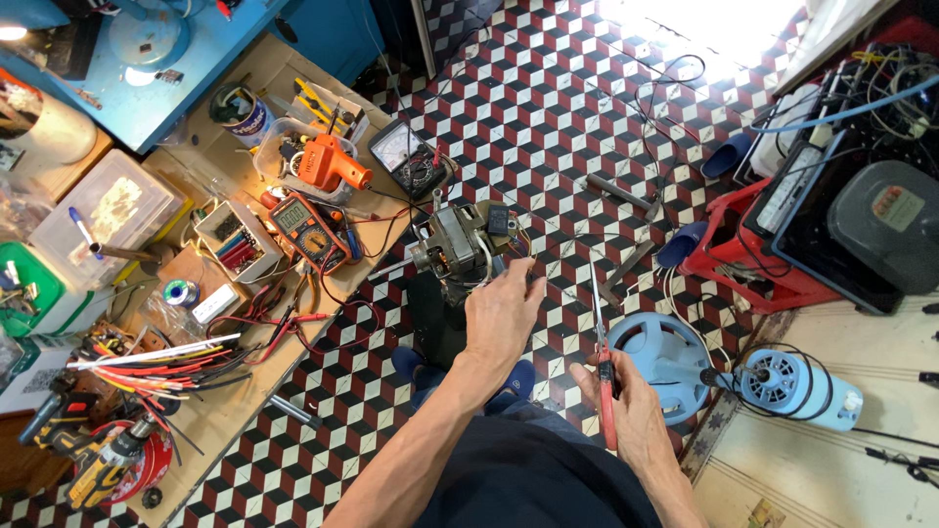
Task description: The person strips and twists wires, uses a heat gun on a small component, and repeatedly cuts and prepares wires connected to an electric motor on a workbench.
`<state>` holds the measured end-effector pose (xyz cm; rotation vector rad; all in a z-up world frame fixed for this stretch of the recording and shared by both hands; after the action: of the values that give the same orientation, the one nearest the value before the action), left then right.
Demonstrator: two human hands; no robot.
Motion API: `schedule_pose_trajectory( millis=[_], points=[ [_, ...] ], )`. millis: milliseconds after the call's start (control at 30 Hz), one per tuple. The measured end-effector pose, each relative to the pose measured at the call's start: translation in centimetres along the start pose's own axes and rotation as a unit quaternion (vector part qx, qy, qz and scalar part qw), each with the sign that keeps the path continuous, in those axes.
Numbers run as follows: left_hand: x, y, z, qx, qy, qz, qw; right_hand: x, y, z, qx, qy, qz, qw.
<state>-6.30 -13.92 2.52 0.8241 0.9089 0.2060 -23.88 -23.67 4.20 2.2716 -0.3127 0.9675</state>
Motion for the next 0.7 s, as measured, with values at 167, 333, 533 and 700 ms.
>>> schedule_pose_trajectory(
  millis=[167, 333, 533, 700],
  points=[
    [0.3, -1.2, 0.7, 0.085, -0.031, 0.121, 0.989, 0.6, 0.1, -0.3, 0.021, 0.013, 0.027, 0.999],
    [0.3, -1.0, 1.5, 0.050, -0.052, 0.105, 0.992, 0.4, 0.4, -0.3, 0.040, -0.008, 0.024, 0.999],
    [-0.6, -0.1, 0.0, -0.008, -0.062, 0.035, 0.997, -0.2, 1.6, 0.2, 0.009, 0.009, 0.017, 1.000],
    [0.2, -2.8, 1.2, 0.123, -0.021, 0.143, 0.982, -0.1, 1.9, 0.7, 0.010, 0.016, 0.001, 1.000]
  ],
)
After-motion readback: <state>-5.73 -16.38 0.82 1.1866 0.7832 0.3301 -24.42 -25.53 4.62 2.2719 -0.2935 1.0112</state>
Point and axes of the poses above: each hand's wrist, its own z-axis towards the middle knuckle, its own y-axis out of the back of the hand, x = y × z, the point moved 1 cm from there along z, towards the middle knuckle, and after that the axes turned 6 degrees about -y, right-handed, at the moved point
